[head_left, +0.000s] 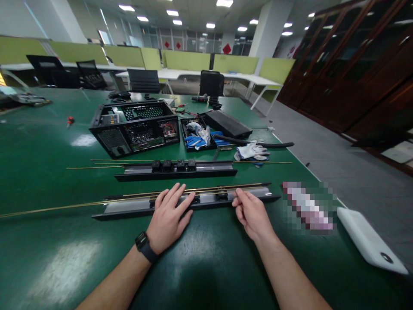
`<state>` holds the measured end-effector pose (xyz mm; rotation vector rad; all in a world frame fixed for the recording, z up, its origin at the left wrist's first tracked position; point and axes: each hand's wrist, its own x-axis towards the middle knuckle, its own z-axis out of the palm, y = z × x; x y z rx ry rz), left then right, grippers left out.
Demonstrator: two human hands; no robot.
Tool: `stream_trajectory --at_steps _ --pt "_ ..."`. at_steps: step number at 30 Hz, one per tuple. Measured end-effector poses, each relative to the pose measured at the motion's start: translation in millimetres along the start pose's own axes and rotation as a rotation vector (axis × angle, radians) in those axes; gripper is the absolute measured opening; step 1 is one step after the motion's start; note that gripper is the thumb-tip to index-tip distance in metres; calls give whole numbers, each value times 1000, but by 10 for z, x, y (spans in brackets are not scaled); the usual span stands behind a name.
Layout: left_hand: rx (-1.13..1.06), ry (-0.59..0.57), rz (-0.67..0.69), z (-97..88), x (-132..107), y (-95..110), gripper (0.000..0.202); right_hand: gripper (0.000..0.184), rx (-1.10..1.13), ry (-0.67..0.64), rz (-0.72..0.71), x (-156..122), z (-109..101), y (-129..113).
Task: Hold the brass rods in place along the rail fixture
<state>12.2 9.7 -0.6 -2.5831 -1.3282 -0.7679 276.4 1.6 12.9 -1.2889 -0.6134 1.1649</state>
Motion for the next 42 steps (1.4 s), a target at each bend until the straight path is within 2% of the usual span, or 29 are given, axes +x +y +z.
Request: stream_trajectory --at_steps 6,11,17,23,28,34,42 --pt "4 -11 -3 -12 9 4 48 42 53 108 -46 13 -10 -29" --pt "2 -4 -2 -15 12 7 49 42 2 -24 26 -19 24 -17" --pt "4 -15 -5 -27 9 9 47 43 55 92 -40 39 -31 19" --pt "-2 -18 -8 -20 12 1 47 41 7 -21 32 22 10 31" --pt "-9 -23 -13 -19 14 1 47 38 71 100 -18 27 -3 -4" --pt "-24 -21 -17 -35 29 12 45 38 38 -20 26 13 23 5" --pt "-28 -29 -29 -29 32 12 45 42 15 -2 18 -12 29 -13"
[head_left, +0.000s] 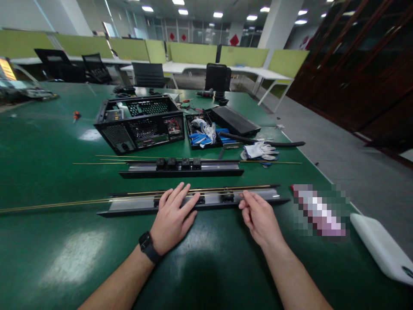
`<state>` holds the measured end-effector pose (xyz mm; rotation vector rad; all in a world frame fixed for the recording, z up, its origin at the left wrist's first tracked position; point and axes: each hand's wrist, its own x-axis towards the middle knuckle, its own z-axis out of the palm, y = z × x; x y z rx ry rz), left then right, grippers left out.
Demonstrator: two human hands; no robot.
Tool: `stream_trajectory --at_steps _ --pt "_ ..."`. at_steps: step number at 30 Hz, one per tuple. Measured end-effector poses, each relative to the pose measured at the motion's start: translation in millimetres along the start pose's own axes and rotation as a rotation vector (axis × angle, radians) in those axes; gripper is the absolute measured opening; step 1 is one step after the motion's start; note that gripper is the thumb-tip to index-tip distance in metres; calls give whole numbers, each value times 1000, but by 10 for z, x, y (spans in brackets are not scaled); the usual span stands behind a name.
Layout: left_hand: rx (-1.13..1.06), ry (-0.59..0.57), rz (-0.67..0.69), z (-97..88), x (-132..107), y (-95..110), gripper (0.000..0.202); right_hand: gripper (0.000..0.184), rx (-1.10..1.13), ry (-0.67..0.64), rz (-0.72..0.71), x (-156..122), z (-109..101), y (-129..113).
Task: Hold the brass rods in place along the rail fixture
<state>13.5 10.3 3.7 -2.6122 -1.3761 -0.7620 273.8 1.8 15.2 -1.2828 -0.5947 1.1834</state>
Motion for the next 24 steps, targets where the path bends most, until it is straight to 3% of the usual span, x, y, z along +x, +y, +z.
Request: stream_trajectory --at_steps 13,24 --pt "2 11 -11 -14 17 11 44 46 -124 23 39 7 34 37" --pt "-1 -20 -10 -25 18 13 45 44 -290 28 -54 -6 65 73"
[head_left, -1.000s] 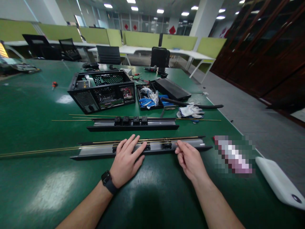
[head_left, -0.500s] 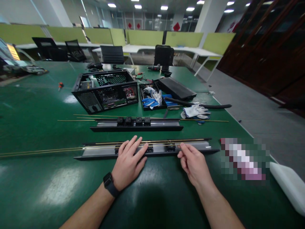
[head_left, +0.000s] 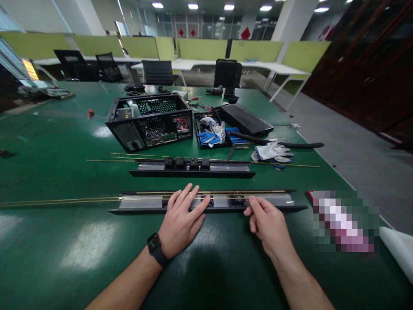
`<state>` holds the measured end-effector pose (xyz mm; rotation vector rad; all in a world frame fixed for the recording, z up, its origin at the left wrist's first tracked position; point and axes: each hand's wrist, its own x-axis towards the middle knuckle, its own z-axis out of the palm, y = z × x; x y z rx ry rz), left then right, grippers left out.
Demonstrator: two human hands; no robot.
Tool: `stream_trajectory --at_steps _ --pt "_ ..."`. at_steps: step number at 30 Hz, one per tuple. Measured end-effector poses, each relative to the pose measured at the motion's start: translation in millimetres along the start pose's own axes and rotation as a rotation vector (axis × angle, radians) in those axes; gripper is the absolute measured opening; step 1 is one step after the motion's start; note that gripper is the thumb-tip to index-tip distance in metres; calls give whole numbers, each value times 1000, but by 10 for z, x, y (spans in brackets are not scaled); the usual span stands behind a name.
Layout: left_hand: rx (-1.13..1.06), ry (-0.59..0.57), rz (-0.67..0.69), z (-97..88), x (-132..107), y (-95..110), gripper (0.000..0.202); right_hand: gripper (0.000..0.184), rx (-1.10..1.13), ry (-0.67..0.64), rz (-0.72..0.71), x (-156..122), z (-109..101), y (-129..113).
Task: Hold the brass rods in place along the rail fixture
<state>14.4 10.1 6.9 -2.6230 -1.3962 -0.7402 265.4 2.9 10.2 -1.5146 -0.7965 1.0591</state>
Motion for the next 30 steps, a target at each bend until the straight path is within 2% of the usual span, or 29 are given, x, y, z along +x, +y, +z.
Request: stream_trajectory --at_steps 7,15,23,30 --pt "-4 25 13 -4 -33 12 47 45 60 30 -32 -19 2 -34" --pt "-7 46 26 -1 -48 9 48 46 -75 -1 -180 -24 13 54" --pt "-11 53 26 5 -70 3 48 41 -28 30 -140 -60 43 -10" --pt "-6 50 33 -9 -60 4 49 35 138 6 -13 11 -7 22"
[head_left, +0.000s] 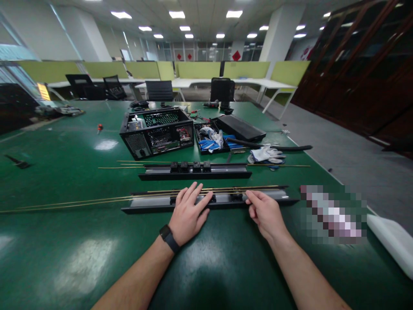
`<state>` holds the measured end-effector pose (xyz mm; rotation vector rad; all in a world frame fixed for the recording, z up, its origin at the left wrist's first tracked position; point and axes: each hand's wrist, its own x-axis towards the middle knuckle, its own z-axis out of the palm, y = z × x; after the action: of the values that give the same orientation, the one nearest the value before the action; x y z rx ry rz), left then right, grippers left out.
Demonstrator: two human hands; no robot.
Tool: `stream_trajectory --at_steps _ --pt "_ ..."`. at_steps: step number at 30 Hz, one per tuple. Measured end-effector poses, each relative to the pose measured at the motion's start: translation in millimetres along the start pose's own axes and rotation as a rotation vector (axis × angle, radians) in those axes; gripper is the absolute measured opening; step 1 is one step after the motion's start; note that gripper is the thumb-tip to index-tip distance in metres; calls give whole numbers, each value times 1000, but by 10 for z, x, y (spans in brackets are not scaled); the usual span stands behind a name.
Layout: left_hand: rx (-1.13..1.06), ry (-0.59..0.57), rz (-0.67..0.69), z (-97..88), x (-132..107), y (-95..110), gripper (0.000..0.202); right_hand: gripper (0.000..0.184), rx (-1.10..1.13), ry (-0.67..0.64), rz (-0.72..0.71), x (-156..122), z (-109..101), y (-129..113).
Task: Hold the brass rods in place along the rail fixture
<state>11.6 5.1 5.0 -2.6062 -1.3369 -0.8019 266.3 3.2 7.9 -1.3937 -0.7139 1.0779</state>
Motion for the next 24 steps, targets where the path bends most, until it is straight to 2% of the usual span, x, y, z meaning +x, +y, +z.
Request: stream_trajectory --at_steps 4,7,12,14,16,22,24 --pt "-3 -4 -8 -1 -1 -4 48 35 131 123 -19 43 -73 -57" --pt "-6 -5 -6 6 -8 -8 47 37 131 174 -20 44 -100 -91" --pt "-5 -10 -9 8 -12 -8 48 41 48 63 67 18 -74 -70" --pt "-2 -9 -7 0 -9 -4 48 40 64 12 66 30 -78 -52" --pt "3 -4 -4 -8 -4 0 48 38 119 14 44 68 -115 -45" --pt "0 18 -4 -5 2 3 48 36 235 308 -15 236 -330 -86" --pt "-3 14 -2 4 0 2 48 38 237 340 -21 240 -342 -92"
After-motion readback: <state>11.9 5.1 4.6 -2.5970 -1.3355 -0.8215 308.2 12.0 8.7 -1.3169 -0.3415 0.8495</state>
